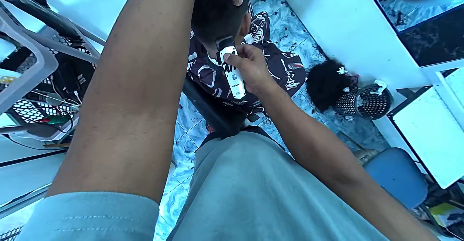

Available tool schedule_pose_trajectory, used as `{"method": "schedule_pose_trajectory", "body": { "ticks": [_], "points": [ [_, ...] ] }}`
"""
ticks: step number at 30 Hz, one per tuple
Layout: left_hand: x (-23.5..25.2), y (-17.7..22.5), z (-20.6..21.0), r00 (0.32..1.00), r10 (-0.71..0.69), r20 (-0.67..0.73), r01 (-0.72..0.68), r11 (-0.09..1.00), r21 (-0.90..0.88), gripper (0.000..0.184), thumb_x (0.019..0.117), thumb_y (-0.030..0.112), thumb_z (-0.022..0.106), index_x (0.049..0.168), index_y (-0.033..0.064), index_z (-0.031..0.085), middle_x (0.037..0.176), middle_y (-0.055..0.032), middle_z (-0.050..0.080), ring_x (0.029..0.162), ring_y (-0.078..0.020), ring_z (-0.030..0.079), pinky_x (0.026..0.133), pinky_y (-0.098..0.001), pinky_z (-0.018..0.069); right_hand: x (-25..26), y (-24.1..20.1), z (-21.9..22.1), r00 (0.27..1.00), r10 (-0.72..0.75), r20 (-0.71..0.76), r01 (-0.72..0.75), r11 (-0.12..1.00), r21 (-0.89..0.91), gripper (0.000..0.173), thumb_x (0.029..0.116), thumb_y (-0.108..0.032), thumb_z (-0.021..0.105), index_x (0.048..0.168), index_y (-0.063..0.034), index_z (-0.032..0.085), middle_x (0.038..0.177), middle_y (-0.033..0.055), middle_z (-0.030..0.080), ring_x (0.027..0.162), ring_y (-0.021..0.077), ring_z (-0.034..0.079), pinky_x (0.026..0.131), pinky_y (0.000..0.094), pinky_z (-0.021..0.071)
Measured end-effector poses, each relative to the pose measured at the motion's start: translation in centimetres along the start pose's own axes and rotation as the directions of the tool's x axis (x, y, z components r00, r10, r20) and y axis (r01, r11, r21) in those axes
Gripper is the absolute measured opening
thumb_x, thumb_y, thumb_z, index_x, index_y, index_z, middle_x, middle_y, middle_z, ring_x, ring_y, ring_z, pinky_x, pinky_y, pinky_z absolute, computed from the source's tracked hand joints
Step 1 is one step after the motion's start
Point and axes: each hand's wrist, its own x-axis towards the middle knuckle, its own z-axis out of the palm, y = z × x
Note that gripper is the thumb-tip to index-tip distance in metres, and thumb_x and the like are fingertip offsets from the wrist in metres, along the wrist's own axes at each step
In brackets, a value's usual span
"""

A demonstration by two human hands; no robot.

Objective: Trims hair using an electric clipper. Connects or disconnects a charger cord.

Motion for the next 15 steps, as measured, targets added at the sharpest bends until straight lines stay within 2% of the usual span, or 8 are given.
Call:
{"method": "schedule_pose_trajectory", "body": {
  "ticks": [4,7,9,13,15],
  "points": [
    [-0.8,1.2,-0.4,1.0,0.008,0.025,-0.008,1.0,0.016,0.028,0.0819,0.036,0.079,0.095,0.012,0.073,0.087,0.0007,0.069,0.076,-0.0035,0.065,0.069,-0.0219,0.0532,0.0,0.3,0.0,0.997,0.067,-0.036,-0.071,0.99,-0.122,0.029,0.0874,-0.018,0.079,0.104,0.0017,0.066,0.087,0.0139,0.069,0.073,0.0236,0.071,0.068,0.0434,0.0634],
    [-2.0,2.5,-0.7,1.0,-0.017,0.011,0.017,0.998,0.064,0.033,0.0823,0.036,0.08,0.1,0.0094,0.074,0.092,-0.0032,0.07,0.081,-0.0077,0.064,0.076,-0.0268,0.0515,-0.2,-0.5,0.2,0.999,-0.039,-0.029,0.036,0.996,-0.08,0.033,0.0893,-0.017,0.079,0.112,0.0018,0.065,0.092,0.0132,0.07,0.076,0.0226,0.071,0.069,0.0411,0.0641],
    [-1.9,2.4,-0.6,0.999,-0.025,0.043,0.024,0.999,0.031,0.03,0.084,0.036,0.078,0.099,0.0112,0.073,0.091,-0.001,0.071,0.079,-0.0049,0.066,0.074,-0.0237,0.054,-0.3,-0.7,0.4,0.996,-0.083,-0.038,0.078,0.99,-0.115,0.036,0.0886,-0.019,0.079,0.114,0.0007,0.064,0.093,0.0119,0.07,0.077,0.0203,0.071,0.07,0.0381,0.0629],
    [-3.1,4.0,-0.8,0.998,-0.057,0.007,0.057,0.996,0.066,0.033,0.0815,0.033,0.08,0.101,0.0071,0.073,0.093,-0.005,0.07,0.082,-0.0101,0.065,0.078,-0.0296,0.0519,-0.6,0.1,0.7,0.991,0.085,-0.101,-0.104,0.975,-0.198,0.037,0.0832,-0.021,0.083,0.107,0.0006,0.066,0.09,0.0127,0.068,0.077,0.0221,0.069,0.07,0.0421,0.0615],
    [-3.7,4.6,-1.1,0.996,-0.084,0.034,0.082,0.995,0.062,0.035,0.0843,0.033,0.079,0.107,0.0079,0.072,0.098,-0.0055,0.071,0.087,-0.0106,0.067,0.082,-0.0296,0.0536,-0.7,-0.2,1.0,0.993,0.06,-0.107,-0.078,0.98,-0.181,0.038,0.0836,-0.02,0.084,0.11,0.0004,0.065,0.09,0.012,0.068,0.076,0.0209,0.069,0.069,0.04,0.0616]
  ]
}}
